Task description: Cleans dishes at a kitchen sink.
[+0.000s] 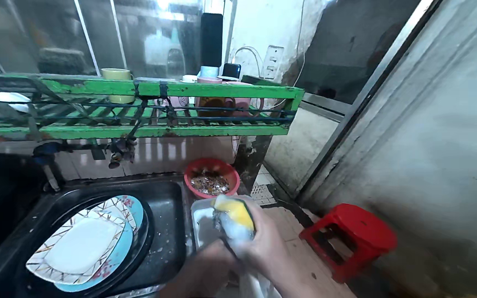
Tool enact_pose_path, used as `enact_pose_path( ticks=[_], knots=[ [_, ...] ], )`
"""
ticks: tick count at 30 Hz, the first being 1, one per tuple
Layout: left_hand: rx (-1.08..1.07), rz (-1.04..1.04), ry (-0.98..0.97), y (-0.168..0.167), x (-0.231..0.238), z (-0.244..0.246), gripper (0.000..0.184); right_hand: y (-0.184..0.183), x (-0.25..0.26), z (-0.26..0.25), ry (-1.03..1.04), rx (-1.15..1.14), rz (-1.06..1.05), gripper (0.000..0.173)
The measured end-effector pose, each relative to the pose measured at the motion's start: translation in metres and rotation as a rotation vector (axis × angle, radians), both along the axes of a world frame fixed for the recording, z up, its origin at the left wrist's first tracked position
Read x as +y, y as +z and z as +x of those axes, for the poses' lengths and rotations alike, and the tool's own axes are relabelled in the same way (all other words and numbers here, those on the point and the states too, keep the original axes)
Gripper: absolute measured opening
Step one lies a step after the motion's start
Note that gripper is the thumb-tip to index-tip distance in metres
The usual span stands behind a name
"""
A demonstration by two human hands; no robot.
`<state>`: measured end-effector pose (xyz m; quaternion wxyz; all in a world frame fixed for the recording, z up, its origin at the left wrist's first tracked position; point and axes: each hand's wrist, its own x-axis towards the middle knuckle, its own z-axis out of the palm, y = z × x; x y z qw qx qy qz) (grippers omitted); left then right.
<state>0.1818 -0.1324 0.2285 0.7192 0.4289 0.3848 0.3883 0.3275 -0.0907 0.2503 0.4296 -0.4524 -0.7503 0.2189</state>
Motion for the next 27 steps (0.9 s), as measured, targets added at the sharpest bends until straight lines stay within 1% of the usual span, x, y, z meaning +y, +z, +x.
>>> enact_pose_path(
  ticks=[1,2,3,4,5,6,7,8,10,11,12,13,14,15,16,17,19,21,22,23,24,25,26,27],
  knots=[
    [-0.064,0.057,0.077,-0.007,-0.002,0.002,0.032,-0.004,0.003,0.0,-0.022,0.024,0.011,0.064],
    [-0.131,0.098,0.132,-0.013,0.0,0.003,0.041,-0.007,0.011,0.004,-0.094,0.073,-0.029,0.061],
    [-0.131,0.096,0.177,-0.011,0.002,0.004,0.051,-0.008,0.019,0.01,-0.18,0.129,-0.135,0.061],
    [-0.101,0.047,0.199,-0.007,0.004,0.005,0.06,-0.011,0.027,0.016,-0.262,0.187,-0.249,0.063],
    [-0.05,-0.005,0.181,-0.002,0.008,0.006,0.069,-0.014,0.031,0.018,-0.316,0.245,-0.326,0.065],
    [-0.013,-0.028,0.137,0.001,0.011,0.008,0.077,-0.017,0.03,0.017,-0.334,0.279,-0.334,0.066],
    [-0.006,-0.028,0.101,0.0,0.012,0.01,0.082,-0.02,0.024,0.012,-0.313,0.28,-0.28,0.07],
    [-0.037,-0.007,0.101,-0.006,0.009,0.012,0.079,-0.026,0.014,0.005,-0.258,0.26,-0.178,0.072],
    [-0.19,0.022,0.155,-0.022,0.002,0.017,0.038,-0.039,0.002,-0.009,-0.169,0.248,0.044,0.071],
    [-0.25,0.009,0.15,-0.027,0.002,0.018,0.037,-0.041,-0.002,-0.012,-0.168,0.279,0.029,0.072],
    [-0.265,-0.006,0.142,-0.029,0.003,0.019,0.055,-0.041,-0.003,-0.01,-0.18,0.336,-0.08,0.074],
    [-0.244,-0.035,0.132,-0.031,0.006,0.02,0.077,-0.04,0.0,-0.007,-0.2,0.407,-0.223,0.078],
    [-0.18,-0.062,0.114,-0.033,0.008,0.021,0.094,-0.038,0.006,-0.002,-0.225,0.475,-0.345,0.08],
    [-0.094,-0.079,0.114,-0.036,0.011,0.023,0.098,-0.039,0.013,0.004,-0.253,0.525,-0.427,0.079],
    [-0.023,-0.087,0.132,-0.04,0.014,0.026,0.093,-0.04,0.021,0.011,-0.286,0.545,-0.468,0.075],
    [0.022,-0.095,0.157,-0.045,0.019,0.028,0.084,-0.043,0.027,0.019,-0.326,0.538,-0.491,0.07],
    [0.057,-0.097,0.192,-0.052,0.026,0.032,0.071,-0.056,0.035,0.032,-0.408,0.476,-0.513,0.067],
    [0.072,-0.114,0.221,-0.049,0.029,0.037,0.068,-0.077,0.029,0.036,-0.426,0.409,-0.545,0.067],
    [0.08,-0.141,0.248,-0.045,0.03,0.039,0.068,-0.084,0.017,0.032,-0.404,0.417,-0.566,0.07],
    [0.106,-0.175,0.296,-0.044,0.032,0.041,0.058,-0.088,0.003,0.026,-0.37,0.451,-0.574,0.07],
    [0.14,-0.196,0.334,-0.047,0.034,0.039,0.041,-0.09,-0.011,0.02,-0.322,0.5,-0.58,0.069],
    [0.155,-0.211,0.36,-0.053,0.036,0.034,0.03,-0.091,-0.021,0.018,-0.273,0.554,-0.596,0.066],
    [0.143,-0.221,0.385,-0.059,0.037,0.028,0.025,-0.092,-0.027,0.02,-0.225,0.597,-0.629,0.063],
    [0.081,-0.222,0.418,-0.062,0.034,0.023,0.026,-0.092,-0.026,0.025,-0.205,0.622,-0.649,0.061]
  ],
)
